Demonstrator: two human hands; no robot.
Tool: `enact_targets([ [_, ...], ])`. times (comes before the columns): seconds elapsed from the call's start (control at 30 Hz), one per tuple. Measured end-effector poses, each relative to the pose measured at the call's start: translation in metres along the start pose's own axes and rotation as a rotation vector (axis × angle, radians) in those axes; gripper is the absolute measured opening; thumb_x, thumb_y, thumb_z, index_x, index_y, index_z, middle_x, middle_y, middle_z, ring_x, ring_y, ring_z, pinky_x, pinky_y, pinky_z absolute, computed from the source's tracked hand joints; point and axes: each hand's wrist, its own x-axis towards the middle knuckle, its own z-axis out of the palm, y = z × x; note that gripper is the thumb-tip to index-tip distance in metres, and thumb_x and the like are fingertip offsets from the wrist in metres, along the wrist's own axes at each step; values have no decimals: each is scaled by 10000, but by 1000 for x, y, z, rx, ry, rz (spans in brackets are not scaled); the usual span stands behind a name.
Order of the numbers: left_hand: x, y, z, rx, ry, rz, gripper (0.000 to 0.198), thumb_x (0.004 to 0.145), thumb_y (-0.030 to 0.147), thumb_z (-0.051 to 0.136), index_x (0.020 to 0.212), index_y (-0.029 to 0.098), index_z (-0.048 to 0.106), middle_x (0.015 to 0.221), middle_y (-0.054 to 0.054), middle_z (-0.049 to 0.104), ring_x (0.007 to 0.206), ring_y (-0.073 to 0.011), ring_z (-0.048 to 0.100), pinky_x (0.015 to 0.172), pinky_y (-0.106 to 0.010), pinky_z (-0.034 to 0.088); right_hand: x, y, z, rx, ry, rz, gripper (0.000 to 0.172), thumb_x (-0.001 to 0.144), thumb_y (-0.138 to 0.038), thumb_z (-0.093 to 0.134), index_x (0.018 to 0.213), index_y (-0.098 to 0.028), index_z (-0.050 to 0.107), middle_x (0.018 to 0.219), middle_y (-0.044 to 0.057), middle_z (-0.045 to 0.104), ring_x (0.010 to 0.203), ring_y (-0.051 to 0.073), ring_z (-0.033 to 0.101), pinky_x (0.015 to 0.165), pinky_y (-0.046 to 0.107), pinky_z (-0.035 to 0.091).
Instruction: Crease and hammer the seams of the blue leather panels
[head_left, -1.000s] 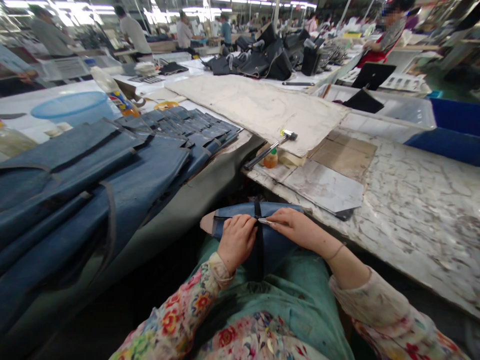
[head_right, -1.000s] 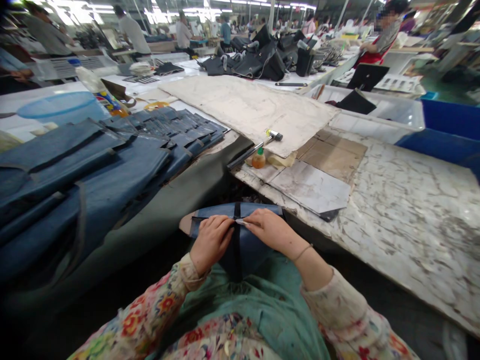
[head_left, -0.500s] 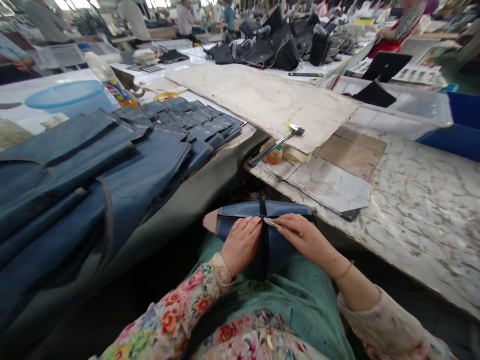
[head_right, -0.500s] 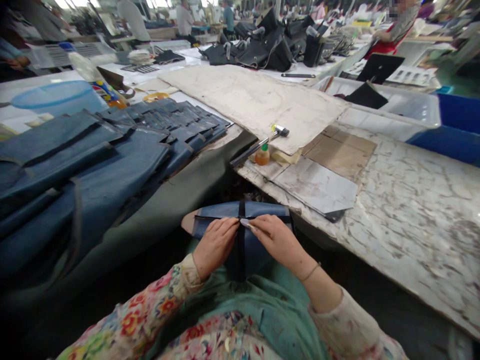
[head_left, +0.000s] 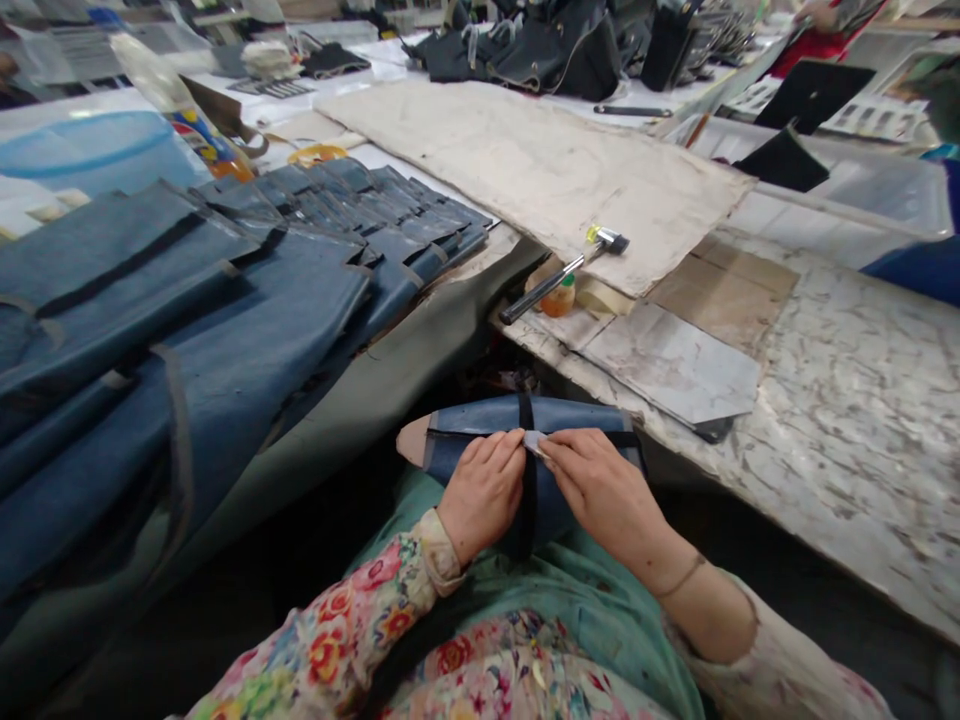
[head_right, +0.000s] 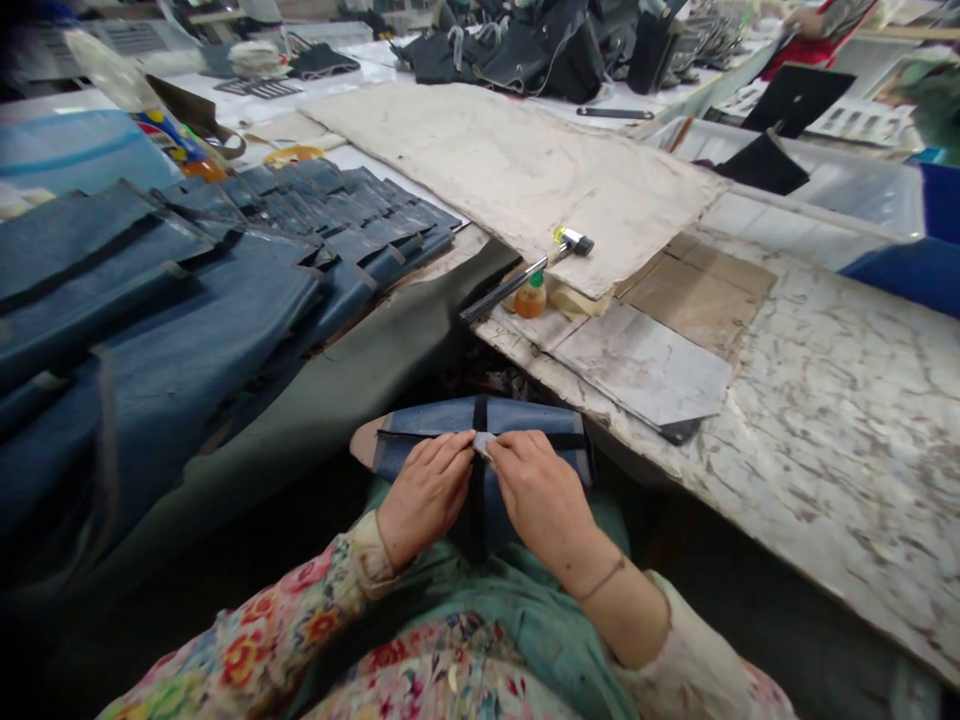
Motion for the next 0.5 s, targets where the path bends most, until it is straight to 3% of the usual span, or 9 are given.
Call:
enact_targets([
  [0.13,3,1,-3,-9,-7,-11,244,883,186,398,1050,154,572,1190,-80,590,1078,-210,518,925,-371,389,1,2,4,-57,6,3,256,899,-189,424,1078,-188,606,1007,73,619,930,188,530,808,307,497],
  [0.5,-16,-11,-4,-3,65,-32,302,895,213,413,1156,178,561,1220,-59,591,1111,-205,503,977,-382,365,-29,21,-8,-184,64,-28,266,876,-160,458,1093,-163,613,1044,80,630,972,208,533,863,350,475],
])
